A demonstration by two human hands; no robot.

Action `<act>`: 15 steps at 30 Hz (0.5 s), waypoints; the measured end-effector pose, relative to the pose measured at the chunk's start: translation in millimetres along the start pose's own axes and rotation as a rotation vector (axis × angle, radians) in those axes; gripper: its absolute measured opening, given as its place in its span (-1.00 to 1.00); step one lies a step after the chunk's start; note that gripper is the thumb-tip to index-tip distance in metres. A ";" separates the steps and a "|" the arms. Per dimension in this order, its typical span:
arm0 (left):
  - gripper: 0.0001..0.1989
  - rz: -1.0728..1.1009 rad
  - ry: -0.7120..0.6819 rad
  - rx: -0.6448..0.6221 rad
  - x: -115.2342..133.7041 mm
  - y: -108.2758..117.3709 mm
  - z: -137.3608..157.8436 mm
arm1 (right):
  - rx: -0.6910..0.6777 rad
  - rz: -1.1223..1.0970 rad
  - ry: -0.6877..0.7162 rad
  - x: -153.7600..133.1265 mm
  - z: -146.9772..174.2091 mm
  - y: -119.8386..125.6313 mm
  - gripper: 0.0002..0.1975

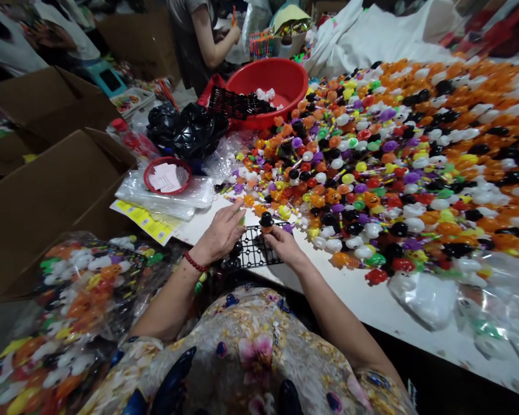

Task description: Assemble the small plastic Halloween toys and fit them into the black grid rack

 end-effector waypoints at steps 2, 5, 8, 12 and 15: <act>-0.45 0.002 0.007 -0.008 0.8 0.0 -0.5 | 0.059 -0.136 -0.035 8.1 -0.5 -6.3 -0.76; -0.44 0.003 0.019 -0.013 1.3 0.0 -1.1 | 0.132 -0.213 -0.072 14.4 -2.9 -7.7 -0.70; -0.44 -0.003 0.022 -0.010 1.1 -0.3 -1.5 | 0.124 -0.203 -0.074 14.0 -5.9 -9.9 -0.73; -0.45 -0.011 0.003 -0.004 1.7 -0.9 -1.2 | 0.102 -0.154 -0.098 17.6 -5.6 -12.6 -0.74; -0.46 -0.013 -0.009 0.007 2.2 -0.3 -0.9 | 0.078 -0.132 -0.100 20.1 -4.2 -15.8 -0.76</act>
Point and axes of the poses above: each hand's wrist, its own z-axis away from the middle knuckle, its own y-axis out of the back of the hand, x = y × z, the point moved 10 cm from there along -z, towards the middle knuckle, and after that the axes turned 13 degrees about y, right-handed, at the moved point
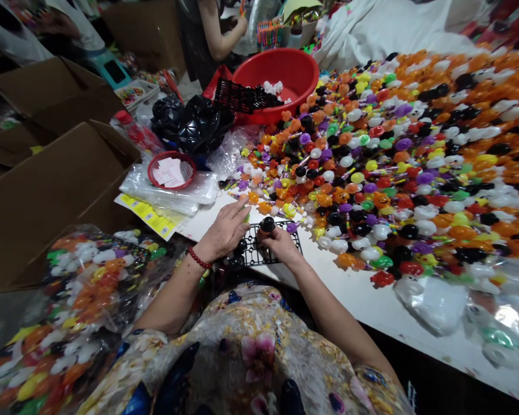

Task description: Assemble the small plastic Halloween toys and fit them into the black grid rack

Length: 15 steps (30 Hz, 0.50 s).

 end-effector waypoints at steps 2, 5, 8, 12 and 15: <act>-0.46 0.002 -0.002 0.005 -0.1 0.2 0.0 | -0.011 -0.026 0.010 0.2 0.2 -2.0 -0.78; -0.45 0.014 -0.004 0.003 -0.6 -0.1 -0.2 | -0.003 -0.041 0.057 -4.3 -2.0 -2.3 -0.80; -0.44 0.017 0.000 -0.003 -1.4 -0.7 -0.6 | 0.030 0.056 0.088 -8.2 -5.2 -1.2 -0.80; -0.43 0.008 0.001 -0.011 -0.3 -1.8 -1.3 | -0.009 0.214 0.126 -11.9 -8.3 -13.2 -0.88; -0.43 0.008 -0.008 -0.010 1.6 -2.4 -1.4 | -0.029 0.299 0.198 -18.1 -8.9 -20.0 -0.91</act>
Point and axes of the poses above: each hand's wrist, its own z-axis away from the middle knuckle, its own y-axis out of the back of the hand, x = y × z, the point moved 10 cm from there along -z, towards the middle knuckle, and after that the axes turned 13 degrees about y, right-handed, at the moved point
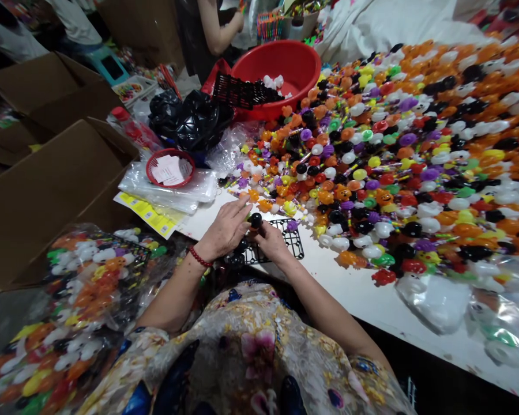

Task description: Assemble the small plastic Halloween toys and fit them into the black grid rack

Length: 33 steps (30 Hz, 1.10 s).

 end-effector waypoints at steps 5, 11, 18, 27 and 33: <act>-0.41 0.008 0.011 -0.007 -1.7 -2.0 0.0 | -0.045 0.131 0.045 -4.6 2.0 0.5 -0.86; -0.40 -0.003 -0.003 0.001 -0.7 -2.3 0.3 | -0.181 0.252 0.057 -11.7 7.7 -10.8 -0.84; -0.39 -0.041 -0.010 -0.023 1.9 -6.8 0.7 | -0.227 0.306 0.160 -25.4 5.0 -15.5 -0.75; -0.46 -0.143 -0.018 0.099 17.4 11.3 10.9 | -0.119 0.423 0.319 -31.9 17.3 12.1 -0.66; -0.45 -0.118 -0.064 0.053 28.1 15.6 36.7 | 0.072 0.859 0.255 -19.1 25.3 105.7 -0.66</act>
Point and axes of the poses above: each hand's wrist, its own z-axis away from the middle knuckle, its own y-axis out of the back of the hand, x = y × z, the point moved 10 cm from there along -z, towards the middle knuckle, and after that the axes turned 13 degrees about y, right-handed, at the moved point
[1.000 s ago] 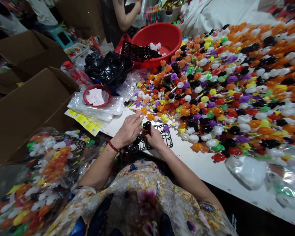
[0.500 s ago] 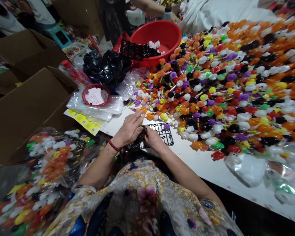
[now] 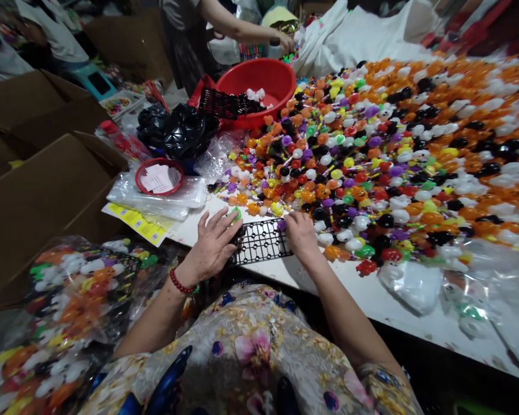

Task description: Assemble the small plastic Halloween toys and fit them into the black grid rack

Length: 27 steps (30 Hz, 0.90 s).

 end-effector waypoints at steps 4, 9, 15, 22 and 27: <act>-0.44 0.030 -0.010 0.008 7.3 0.2 6.5 | -0.111 0.119 0.016 2.6 -21.2 -5.6 -0.73; -0.44 0.021 -0.026 0.021 16.0 1.2 8.7 | -0.197 0.099 0.015 -17.3 -56.1 -36.2 -0.77; -0.42 0.003 -0.013 0.022 16.8 1.0 14.1 | -0.107 -0.037 -0.056 -23.3 -54.1 -33.1 -0.77; -0.39 0.063 -0.013 -0.008 14.2 -5.5 18.5 | -0.096 -0.794 -0.291 -46.2 6.3 -54.9 -0.86; -0.39 0.081 -0.010 -0.045 11.7 -16.5 16.6 | -0.147 -0.863 -0.233 -76.9 11.9 -67.0 -0.93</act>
Point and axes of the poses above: each hand's wrist, its own z-axis away from the middle knuckle, its own y-axis out of the back of the hand, x = y × z, the point moved 10 cm from there along -z, towards the middle knuckle, and after that the axes turned 13 degrees about y, right-handed, at the moved point
